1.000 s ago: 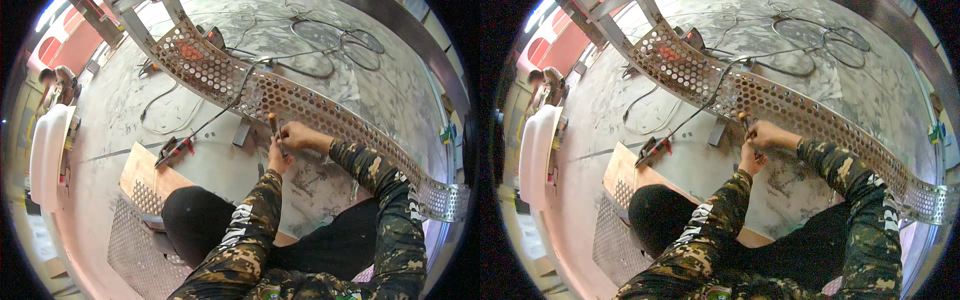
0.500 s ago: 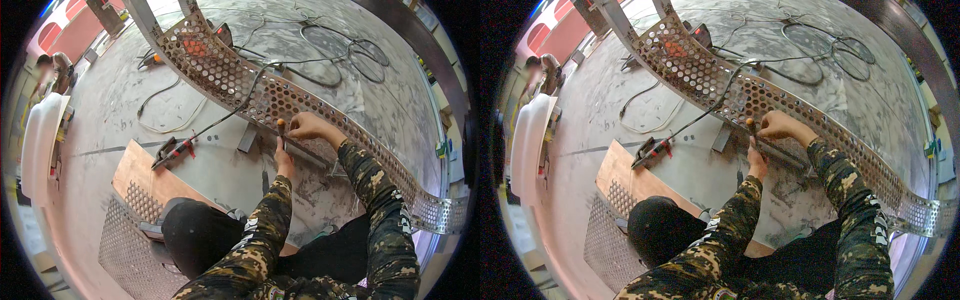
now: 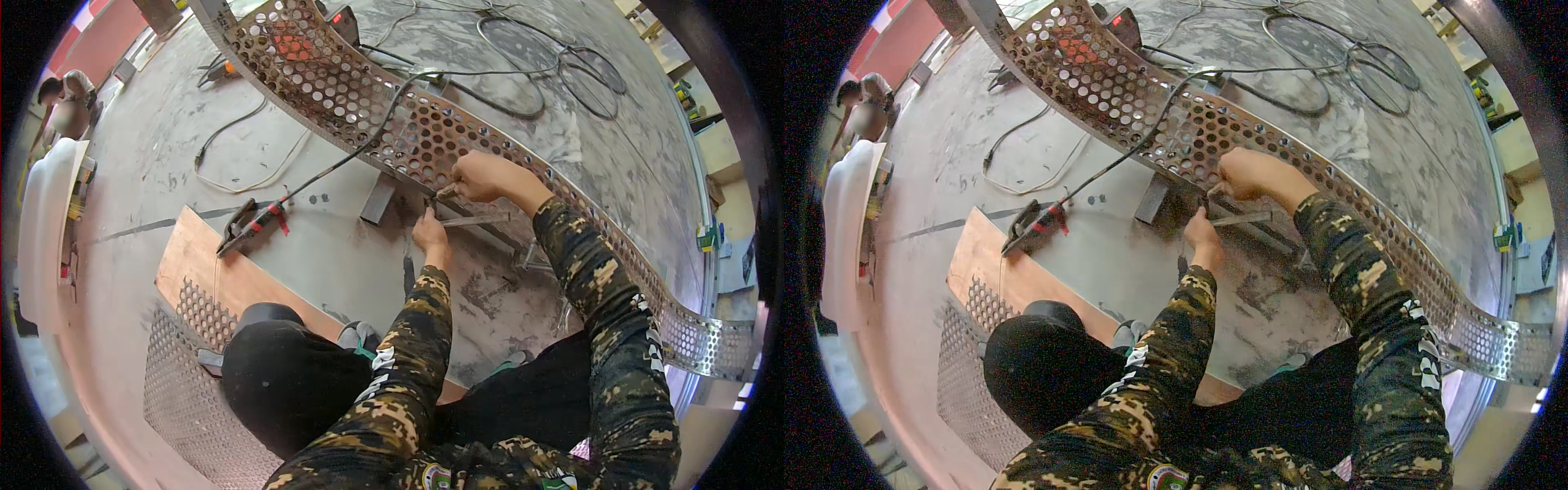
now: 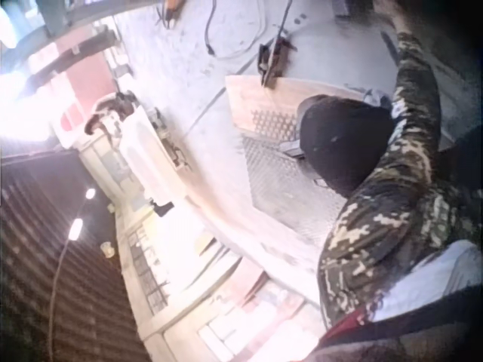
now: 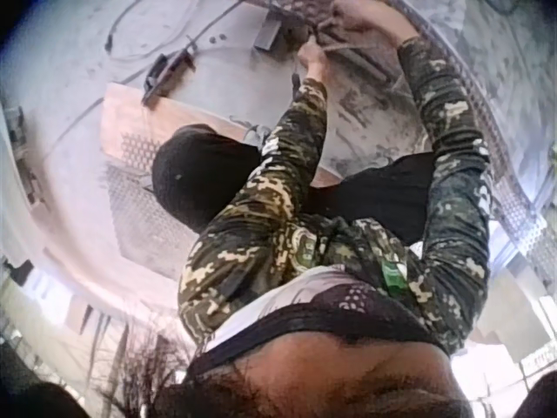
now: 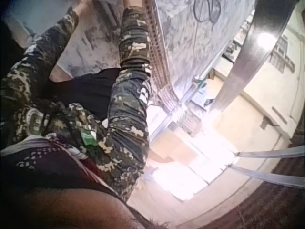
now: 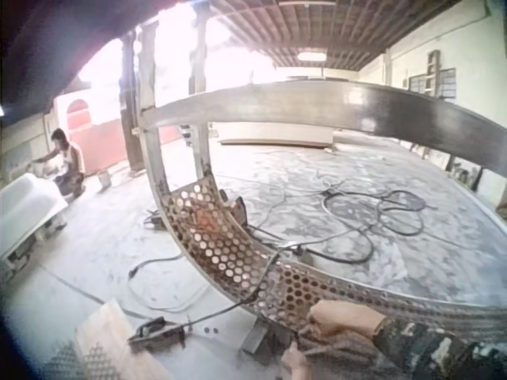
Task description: The person positions metal pieces along the edge of a curved perforated metal sheet and fastens them in place using clamps.
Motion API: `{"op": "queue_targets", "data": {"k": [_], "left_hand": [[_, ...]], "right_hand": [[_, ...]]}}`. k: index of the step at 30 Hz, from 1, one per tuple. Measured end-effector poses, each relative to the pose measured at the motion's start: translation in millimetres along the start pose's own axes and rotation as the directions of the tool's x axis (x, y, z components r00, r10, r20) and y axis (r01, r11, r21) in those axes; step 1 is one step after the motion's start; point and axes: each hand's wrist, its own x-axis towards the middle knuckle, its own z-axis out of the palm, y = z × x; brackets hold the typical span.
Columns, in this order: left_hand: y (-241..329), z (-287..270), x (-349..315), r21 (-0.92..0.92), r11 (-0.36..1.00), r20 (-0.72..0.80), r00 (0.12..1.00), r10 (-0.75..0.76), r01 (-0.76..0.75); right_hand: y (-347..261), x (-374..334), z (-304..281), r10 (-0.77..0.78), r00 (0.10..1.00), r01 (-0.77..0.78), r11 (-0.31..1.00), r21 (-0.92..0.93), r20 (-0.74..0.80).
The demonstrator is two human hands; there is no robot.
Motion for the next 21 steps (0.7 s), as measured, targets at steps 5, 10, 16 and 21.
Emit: {"op": "queue_targets", "data": {"k": [5, 10, 16, 21], "left_hand": [[2.8, 3.3, -17.9, -0.409, 0.844, 0.277, 0.929, -0.247, 0.347], [11.1, -12.6, -20.9, -0.387, 0.831, 0.360, 0.895, -0.262, 0.399], [13.9, -14.1, -26.7, -0.434, 0.784, 0.393, 0.877, -0.278, 0.443], [20.9, -16.7, -17.4, -0.363, 0.820, 0.207, 0.896, -0.393, 0.443]], "right_hand": [[6.4, -7.7, -2.0, 0.032, 0.999, -0.037, 0.992, -0.123, -0.044], [-6.5, -6.9, 9.9, 0.151, 0.984, -0.126, 0.965, -0.230, 0.095], [-6.1, 4.5, 23.6, -0.024, 0.996, 0.024, 1.000, -0.002, 0.087], [-11.1, -1.0, 13.6, -0.035, 0.998, 0.034, 0.999, 0.020, 0.049]]}}
